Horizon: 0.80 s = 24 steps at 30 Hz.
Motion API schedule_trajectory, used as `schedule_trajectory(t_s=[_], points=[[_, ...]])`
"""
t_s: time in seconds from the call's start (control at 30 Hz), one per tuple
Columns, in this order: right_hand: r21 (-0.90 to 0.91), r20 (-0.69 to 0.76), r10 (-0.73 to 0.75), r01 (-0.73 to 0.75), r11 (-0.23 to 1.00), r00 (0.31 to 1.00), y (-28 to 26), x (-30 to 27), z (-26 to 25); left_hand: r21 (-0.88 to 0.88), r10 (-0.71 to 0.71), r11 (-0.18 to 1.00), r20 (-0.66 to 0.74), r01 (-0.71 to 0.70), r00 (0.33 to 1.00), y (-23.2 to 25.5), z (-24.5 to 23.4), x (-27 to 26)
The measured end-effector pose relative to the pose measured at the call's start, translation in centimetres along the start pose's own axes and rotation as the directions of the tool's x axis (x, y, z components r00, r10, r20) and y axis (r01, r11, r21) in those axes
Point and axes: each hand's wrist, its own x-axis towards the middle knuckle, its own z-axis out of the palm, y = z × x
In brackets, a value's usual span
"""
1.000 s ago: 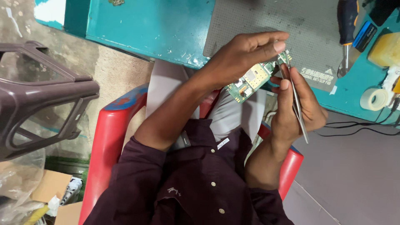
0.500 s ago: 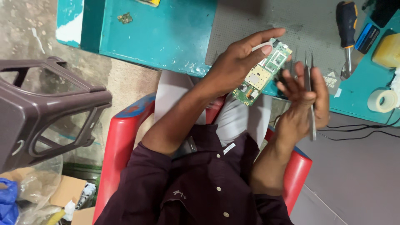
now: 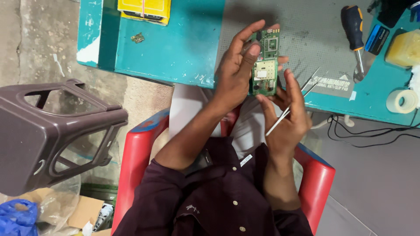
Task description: The person uses tweezers to manipulate components on a green circuit board. They spray the board with a liquid from a bottle and scrub it with a toothbrush. Finally, they use a soldering iron to work on the board's surface.
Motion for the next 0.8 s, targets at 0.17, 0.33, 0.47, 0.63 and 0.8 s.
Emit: schedule_trajectory(t_s=[0.17,0.33,0.47,0.63,0.8], points=[[-0.187,0.011,-0.173,0.172,0.967,0.985,-0.4,-0.2,0.9,0.049,0.083,0.996,-0.04,-0.081,0.996,-0.7,-0.1,-0.2],[-0.353,0.03,-0.239,0.234,0.906,0.971,0.3,0.2,1.0,0.07,0.057,0.996,-0.06,-0.052,0.997,-0.7,-0.2,-0.2],[-0.236,0.007,-0.149,0.147,0.961,0.989,1.4,1.6,-0.6,0.101,-0.023,0.994,-0.101,0.034,0.995,-0.6,-0.4,-0.3],[-0.085,0.143,-0.023,0.035,0.996,0.99,2.0,4.7,-4.2,0.294,0.167,0.948,-0.139,-0.121,0.976,-0.8,0.0,-0.1],[-0.215,0.304,-0.062,0.132,0.968,0.951,1.8,6.7,-6.3,0.383,0.258,0.905,-0.142,-0.188,0.956,0.1,0.4,-0.4]])
